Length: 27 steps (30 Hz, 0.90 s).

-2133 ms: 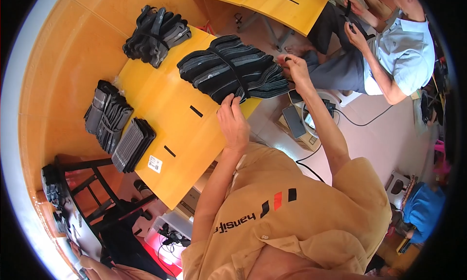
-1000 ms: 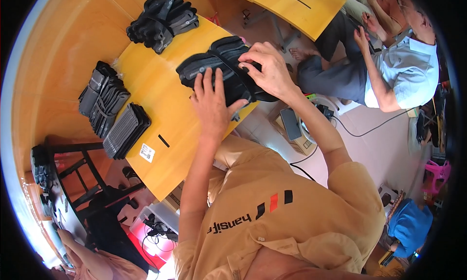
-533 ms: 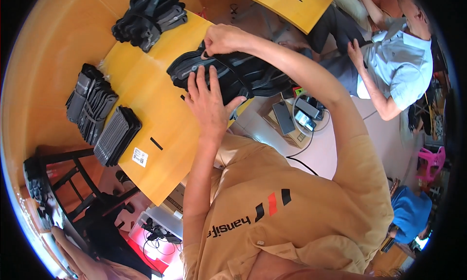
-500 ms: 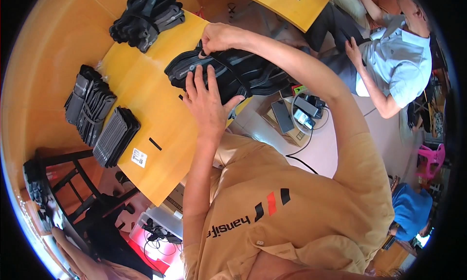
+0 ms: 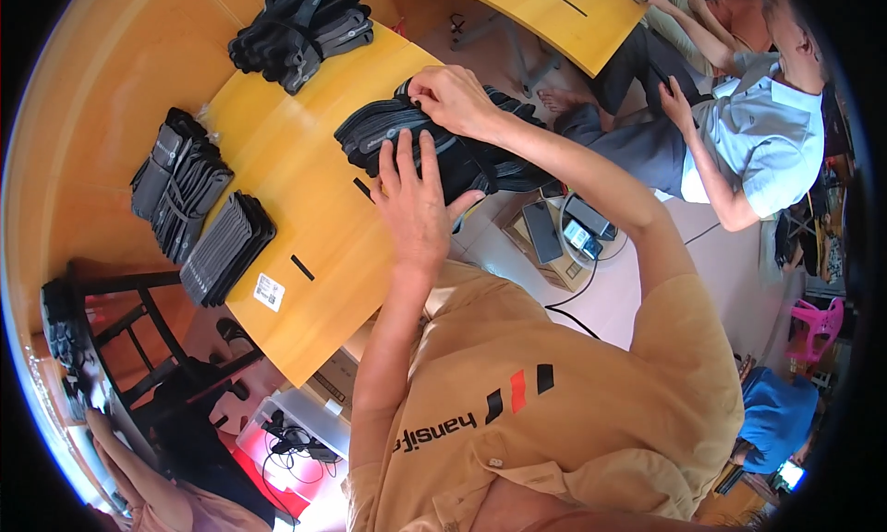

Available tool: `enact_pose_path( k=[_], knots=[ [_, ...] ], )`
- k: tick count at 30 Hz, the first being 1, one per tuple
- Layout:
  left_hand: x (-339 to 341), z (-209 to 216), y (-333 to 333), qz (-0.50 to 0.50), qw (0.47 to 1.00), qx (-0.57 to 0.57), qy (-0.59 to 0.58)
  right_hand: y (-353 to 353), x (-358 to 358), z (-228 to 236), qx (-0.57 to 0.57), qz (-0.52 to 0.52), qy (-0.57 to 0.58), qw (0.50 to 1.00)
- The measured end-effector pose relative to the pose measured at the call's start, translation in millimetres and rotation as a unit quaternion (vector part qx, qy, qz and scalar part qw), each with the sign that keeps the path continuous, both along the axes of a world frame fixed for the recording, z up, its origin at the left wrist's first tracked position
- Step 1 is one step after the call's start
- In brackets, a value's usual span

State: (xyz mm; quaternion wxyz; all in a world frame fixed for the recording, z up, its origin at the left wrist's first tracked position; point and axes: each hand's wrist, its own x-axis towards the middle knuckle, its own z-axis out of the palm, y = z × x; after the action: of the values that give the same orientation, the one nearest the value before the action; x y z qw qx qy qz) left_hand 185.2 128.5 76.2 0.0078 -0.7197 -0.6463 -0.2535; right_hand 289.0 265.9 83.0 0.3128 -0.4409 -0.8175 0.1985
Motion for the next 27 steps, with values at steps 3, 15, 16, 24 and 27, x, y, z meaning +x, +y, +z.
enact_pose_path(
  k=[3, 15, 16, 24, 27],
  knots=[
    [2, 0, -3, 0.011, 1.000, -0.002, 0.006, -6, -1, 1, 0.001, -0.006, 0.009, 1.000],
    [2, -2, 1, 0.008, 1.000, -0.016, -0.001, 25, -10, 13, -0.247, -0.011, 0.009, 0.969],
    [2, -2, 0, 0.008, 1.000, -0.010, -0.001, 26, -12, 13, -0.251, -0.009, -0.008, 0.968],
    [1, -4, 1, 0.006, 0.999, -0.032, -0.016, 18, -20, 18, -0.219, -0.017, -0.104, 0.970],
    [-2, -6, 3, 0.001, 0.999, -0.027, -0.024, 20, -21, 18, -0.204, -0.020, -0.128, 0.970]
  ],
)
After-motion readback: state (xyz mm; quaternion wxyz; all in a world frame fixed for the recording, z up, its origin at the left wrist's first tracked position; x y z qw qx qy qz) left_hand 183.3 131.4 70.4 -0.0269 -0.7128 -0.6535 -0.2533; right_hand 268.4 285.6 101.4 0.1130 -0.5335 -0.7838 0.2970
